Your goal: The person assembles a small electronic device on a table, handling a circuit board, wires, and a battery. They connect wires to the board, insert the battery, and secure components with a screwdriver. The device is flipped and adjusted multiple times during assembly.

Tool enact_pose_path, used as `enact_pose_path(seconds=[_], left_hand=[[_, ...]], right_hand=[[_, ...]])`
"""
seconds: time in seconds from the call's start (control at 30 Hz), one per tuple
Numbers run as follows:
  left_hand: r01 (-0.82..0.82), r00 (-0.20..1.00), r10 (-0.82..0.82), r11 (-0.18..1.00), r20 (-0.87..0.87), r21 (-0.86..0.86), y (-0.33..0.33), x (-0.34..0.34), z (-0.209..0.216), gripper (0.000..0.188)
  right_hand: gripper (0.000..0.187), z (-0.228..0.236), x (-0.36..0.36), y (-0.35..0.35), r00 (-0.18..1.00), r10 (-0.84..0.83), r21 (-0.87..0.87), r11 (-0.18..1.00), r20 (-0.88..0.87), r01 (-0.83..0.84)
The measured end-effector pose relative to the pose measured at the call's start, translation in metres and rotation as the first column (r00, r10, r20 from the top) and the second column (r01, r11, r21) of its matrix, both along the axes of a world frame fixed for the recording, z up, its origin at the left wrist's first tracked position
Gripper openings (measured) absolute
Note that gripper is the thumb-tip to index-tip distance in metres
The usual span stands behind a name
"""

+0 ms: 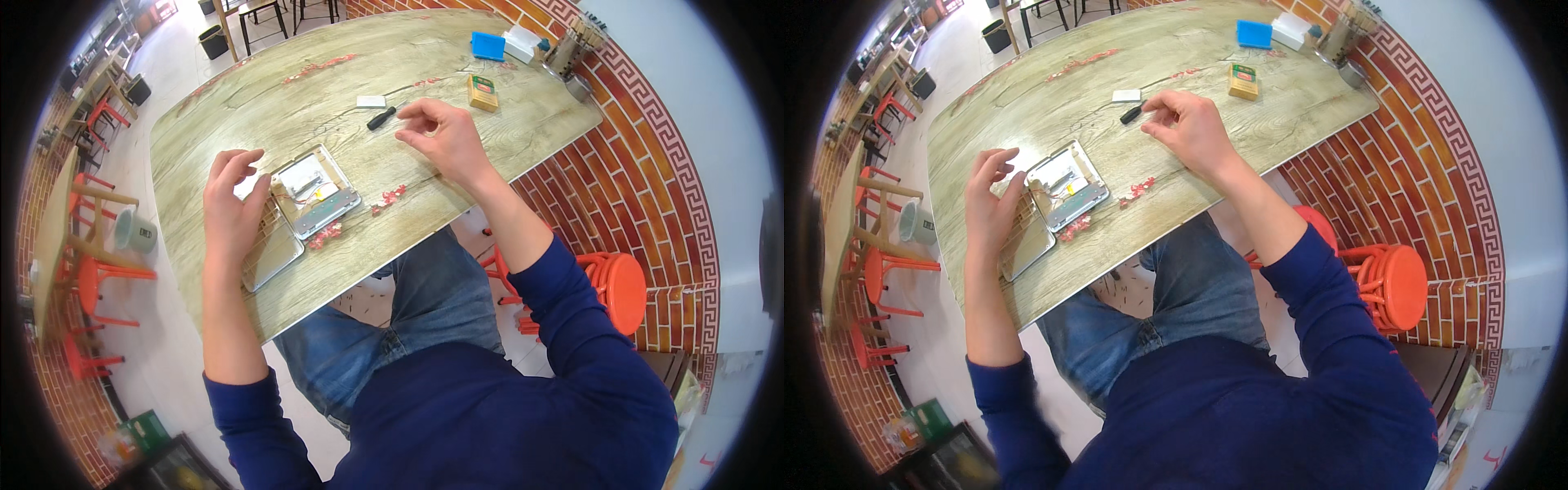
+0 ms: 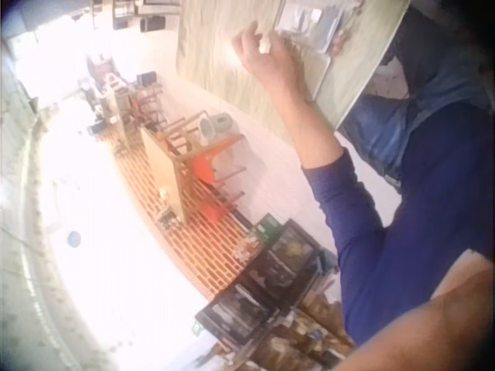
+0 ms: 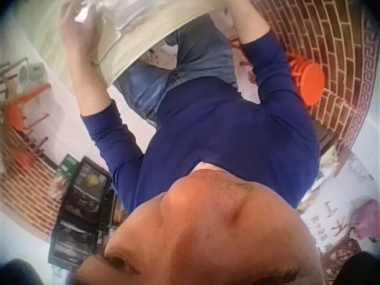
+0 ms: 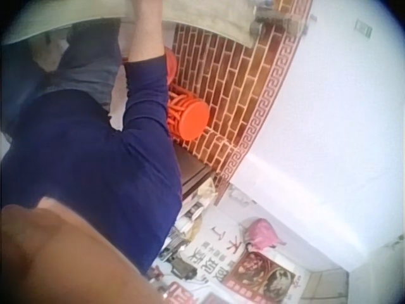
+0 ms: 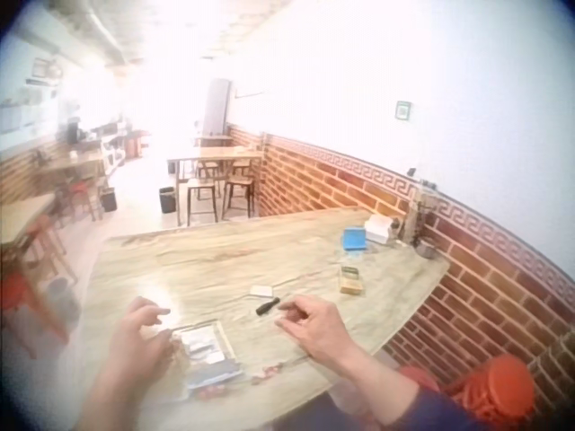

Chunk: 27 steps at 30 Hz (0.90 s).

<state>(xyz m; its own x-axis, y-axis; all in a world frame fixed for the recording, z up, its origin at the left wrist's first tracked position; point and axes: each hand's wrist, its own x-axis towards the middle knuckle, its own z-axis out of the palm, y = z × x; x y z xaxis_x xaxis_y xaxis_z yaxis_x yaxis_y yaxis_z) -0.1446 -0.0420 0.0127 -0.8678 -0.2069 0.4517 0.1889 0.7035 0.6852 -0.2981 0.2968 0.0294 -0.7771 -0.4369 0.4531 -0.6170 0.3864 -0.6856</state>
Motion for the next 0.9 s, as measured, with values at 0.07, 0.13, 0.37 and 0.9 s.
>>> enact_pose_path(seconds=[0.07,0.13,0.37,0.9], left_hand=[[0.002,0.999,-0.002,1.0,-0.034,-0.025,0.0,-0.001,-0.002,0.035],[-0.001,0.999,0.0,1.0,-0.051,-0.031,0.001,-0.001,-0.002,0.034],[0.052,0.996,-0.052,0.999,0.075,0.007,0.0,0.003,0.04,0.041],[0.297,0.945,-0.279,0.95,0.169,-0.097,0.025,0.009,0.016,0.097]], right_hand=[[0.019,0.0,-0.004,0.009,1.0,0.001,-0.033,0.999,-0.028,-0.002],[0.016,-0.002,-0.007,0.022,0.997,-0.07,-0.082,0.994,0.011,0.071],[0.018,-0.013,0.0,0.085,0.976,-0.218,0.125,0.968,0.003,0.216],[0.015,-0.027,-0.024,0.05,0.952,-0.307,0.028,0.951,-0.002,0.307]])
